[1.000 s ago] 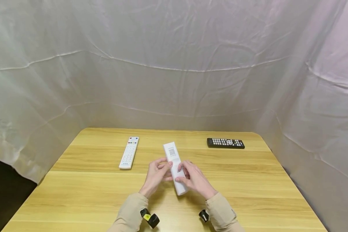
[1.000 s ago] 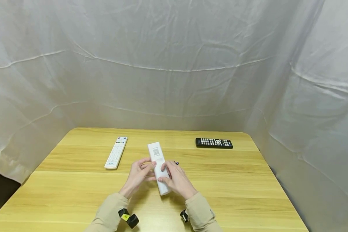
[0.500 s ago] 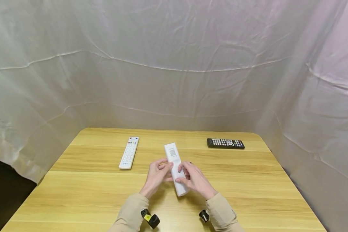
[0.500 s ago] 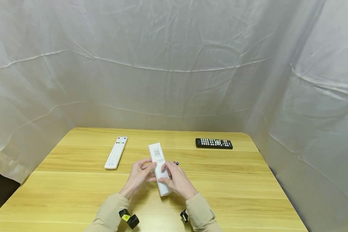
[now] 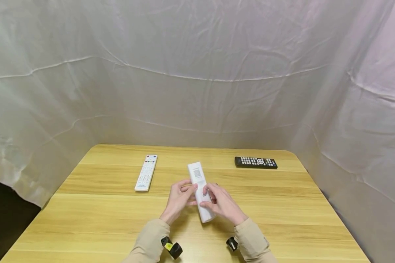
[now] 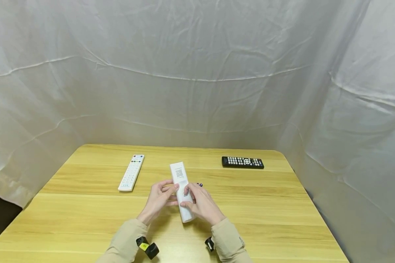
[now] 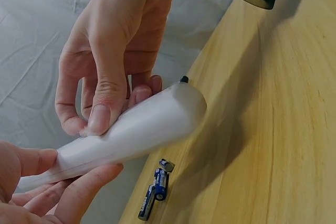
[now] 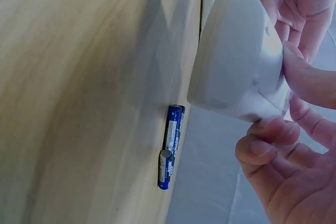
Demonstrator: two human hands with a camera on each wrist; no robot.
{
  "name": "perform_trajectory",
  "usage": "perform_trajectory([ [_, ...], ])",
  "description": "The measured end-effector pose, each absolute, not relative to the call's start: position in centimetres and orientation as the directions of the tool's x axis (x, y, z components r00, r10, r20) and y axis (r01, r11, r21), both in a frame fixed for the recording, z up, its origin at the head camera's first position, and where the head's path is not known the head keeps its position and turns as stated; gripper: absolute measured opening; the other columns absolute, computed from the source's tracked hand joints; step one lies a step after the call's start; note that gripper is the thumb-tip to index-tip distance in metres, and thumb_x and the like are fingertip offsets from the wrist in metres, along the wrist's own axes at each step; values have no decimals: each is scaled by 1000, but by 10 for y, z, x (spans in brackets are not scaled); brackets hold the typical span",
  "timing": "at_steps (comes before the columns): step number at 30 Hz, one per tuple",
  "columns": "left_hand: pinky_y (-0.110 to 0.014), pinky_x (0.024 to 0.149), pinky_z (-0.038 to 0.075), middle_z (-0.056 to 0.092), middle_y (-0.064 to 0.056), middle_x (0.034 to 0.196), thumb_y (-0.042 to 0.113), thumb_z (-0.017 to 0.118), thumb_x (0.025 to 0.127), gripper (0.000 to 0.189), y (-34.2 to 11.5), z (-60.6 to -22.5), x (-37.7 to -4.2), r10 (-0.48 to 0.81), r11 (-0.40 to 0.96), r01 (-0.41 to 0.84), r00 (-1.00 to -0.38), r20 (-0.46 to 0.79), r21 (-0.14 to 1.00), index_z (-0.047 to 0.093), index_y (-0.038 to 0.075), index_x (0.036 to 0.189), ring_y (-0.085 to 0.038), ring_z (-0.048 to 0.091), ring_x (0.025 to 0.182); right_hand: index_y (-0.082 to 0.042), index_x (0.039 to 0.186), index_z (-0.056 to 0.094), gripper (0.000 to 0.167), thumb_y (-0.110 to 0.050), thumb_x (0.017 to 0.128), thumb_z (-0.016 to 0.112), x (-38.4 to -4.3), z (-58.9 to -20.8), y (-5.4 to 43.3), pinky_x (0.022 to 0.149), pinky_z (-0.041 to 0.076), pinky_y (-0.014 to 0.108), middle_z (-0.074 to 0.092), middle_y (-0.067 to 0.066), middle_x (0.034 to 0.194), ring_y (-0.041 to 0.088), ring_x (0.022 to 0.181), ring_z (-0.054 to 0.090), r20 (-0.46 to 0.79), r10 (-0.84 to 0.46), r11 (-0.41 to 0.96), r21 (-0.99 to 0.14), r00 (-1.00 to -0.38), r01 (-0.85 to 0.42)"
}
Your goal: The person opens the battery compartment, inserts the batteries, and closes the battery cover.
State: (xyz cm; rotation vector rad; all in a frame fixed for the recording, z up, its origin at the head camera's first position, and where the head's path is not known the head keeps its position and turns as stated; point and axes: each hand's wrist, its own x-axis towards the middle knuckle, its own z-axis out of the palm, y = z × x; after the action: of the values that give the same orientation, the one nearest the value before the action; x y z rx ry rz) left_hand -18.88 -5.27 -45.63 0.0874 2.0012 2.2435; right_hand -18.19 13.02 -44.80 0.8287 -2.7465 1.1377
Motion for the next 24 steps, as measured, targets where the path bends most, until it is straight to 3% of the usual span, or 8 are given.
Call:
perform_trajectory([
  [10,-37,72,68,70,-33,114,10,60,100,37,-53,-458,-190,104,-101,-56,-994,-46,993,55,-10,131,-25,76,82,-7,102,56,23,-9,88,74,-179,-444,126,63,54,15,64,4,89,7,75,56,192,-434,593,-674,-880,-440],
  [19,-37,74,68,69,-33,116,10,59,100,40,-55,-462,-193,100,-110,-63,-994,-52,992,52,-10,135,-30,76,88,-7,98,56,20,-7,88,74,-178,-443,125,59,54,15,67,5,86,7,72,59,229,-422,596,-660,-877,-458],
  [24,-35,73,68,68,-33,116,10,59,100,41,-58,-461,-193,79,-108,-67,-995,-58,992,52,-9,135,-25,75,84,-7,99,60,19,-8,88,75,-177,-441,124,60,54,13,67,6,87,9,71,61,282,-386,621,-625,-879,-473],
])
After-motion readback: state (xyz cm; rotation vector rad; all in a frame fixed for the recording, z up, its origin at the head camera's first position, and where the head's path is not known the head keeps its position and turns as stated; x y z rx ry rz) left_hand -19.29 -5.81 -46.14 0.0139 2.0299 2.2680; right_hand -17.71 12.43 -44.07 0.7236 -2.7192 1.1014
